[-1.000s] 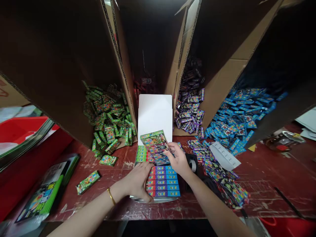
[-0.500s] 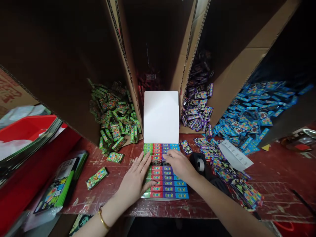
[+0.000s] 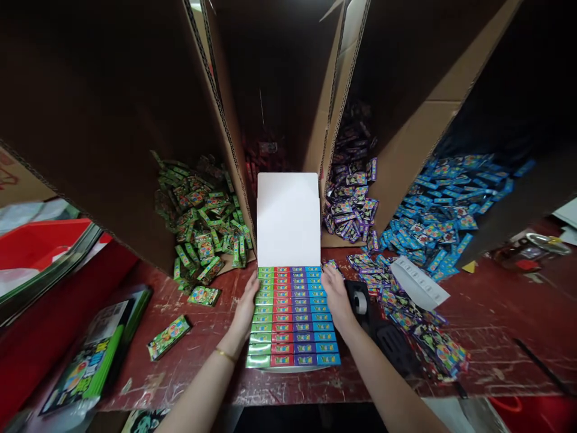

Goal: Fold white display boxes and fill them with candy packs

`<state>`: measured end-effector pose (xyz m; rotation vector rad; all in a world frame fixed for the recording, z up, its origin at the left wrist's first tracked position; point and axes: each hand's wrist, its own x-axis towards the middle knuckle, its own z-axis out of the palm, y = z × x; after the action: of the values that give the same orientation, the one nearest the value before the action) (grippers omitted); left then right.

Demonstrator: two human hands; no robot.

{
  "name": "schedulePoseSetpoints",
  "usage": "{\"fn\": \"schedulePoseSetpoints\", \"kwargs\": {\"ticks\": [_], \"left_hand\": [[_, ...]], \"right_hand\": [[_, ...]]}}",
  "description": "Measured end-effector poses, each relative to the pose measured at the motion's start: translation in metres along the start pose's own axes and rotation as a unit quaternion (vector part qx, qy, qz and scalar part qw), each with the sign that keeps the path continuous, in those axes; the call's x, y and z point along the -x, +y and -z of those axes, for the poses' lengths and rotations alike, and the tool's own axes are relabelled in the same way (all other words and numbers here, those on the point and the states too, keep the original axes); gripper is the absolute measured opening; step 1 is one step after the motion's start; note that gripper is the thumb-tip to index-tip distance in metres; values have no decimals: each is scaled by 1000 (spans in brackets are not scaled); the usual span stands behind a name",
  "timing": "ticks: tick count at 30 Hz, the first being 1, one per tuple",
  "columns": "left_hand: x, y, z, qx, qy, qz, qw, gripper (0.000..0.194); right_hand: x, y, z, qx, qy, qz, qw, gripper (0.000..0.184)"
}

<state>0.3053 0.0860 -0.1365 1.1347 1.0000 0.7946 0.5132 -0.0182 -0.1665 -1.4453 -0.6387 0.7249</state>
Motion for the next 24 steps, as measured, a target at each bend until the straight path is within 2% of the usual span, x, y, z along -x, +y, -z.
{"fn": "schedulePoseSetpoints", "kwargs": {"ticks": [2,4,8,11,13,14,15,16,17,18,19,20,21,23,24], "left_hand": [[-16,1,-5,5,-27,-7,1000,69],[-29,4,-8,10,-48,-28,998,76],[-45,12,-1,-22,-73,-82,994,62],[-37,24,19,-82,-94,-103,987,45],[-15,36,33,-159,-123,-132,971,43],[1,41,38,-229,-153,-156,949,44],[19,45,41,-317,-194,-187,909,47],[38,46,41,-413,-243,-217,850,53],[57,45,38,-496,-287,-241,784,68],[74,41,33,-556,-313,-260,725,92],[88,36,26,-603,-311,-274,682,111],[99,30,18,-643,-290,-286,649,122],[105,25,10,-679,-254,-294,623,121],[108,22,-3,-729,-200,-302,581,97],[105,24,-8,-738,-202,-303,568,84]], "right_hand": [[-19,2,-10,4,-19,3,1000,76],[-34,0,-13,9,-49,13,999,76],[-52,-8,0,39,-82,43,995,46],[-46,-19,20,73,-83,83,990,24],[-25,-28,36,103,-118,122,980,28],[-9,-32,43,136,-161,144,967,32],[10,-35,50,184,-214,164,945,35],[30,-38,55,241,-269,184,914,35],[50,-39,57,303,-314,201,877,46],[68,-39,58,360,-339,214,842,72],[84,-38,56,409,-342,225,815,99],[95,-37,53,452,-329,237,794,116],[101,-36,50,488,-310,248,778,119],[102,-39,44,536,-285,253,753,100],[98,-42,42,546,-288,249,746,89]]}}
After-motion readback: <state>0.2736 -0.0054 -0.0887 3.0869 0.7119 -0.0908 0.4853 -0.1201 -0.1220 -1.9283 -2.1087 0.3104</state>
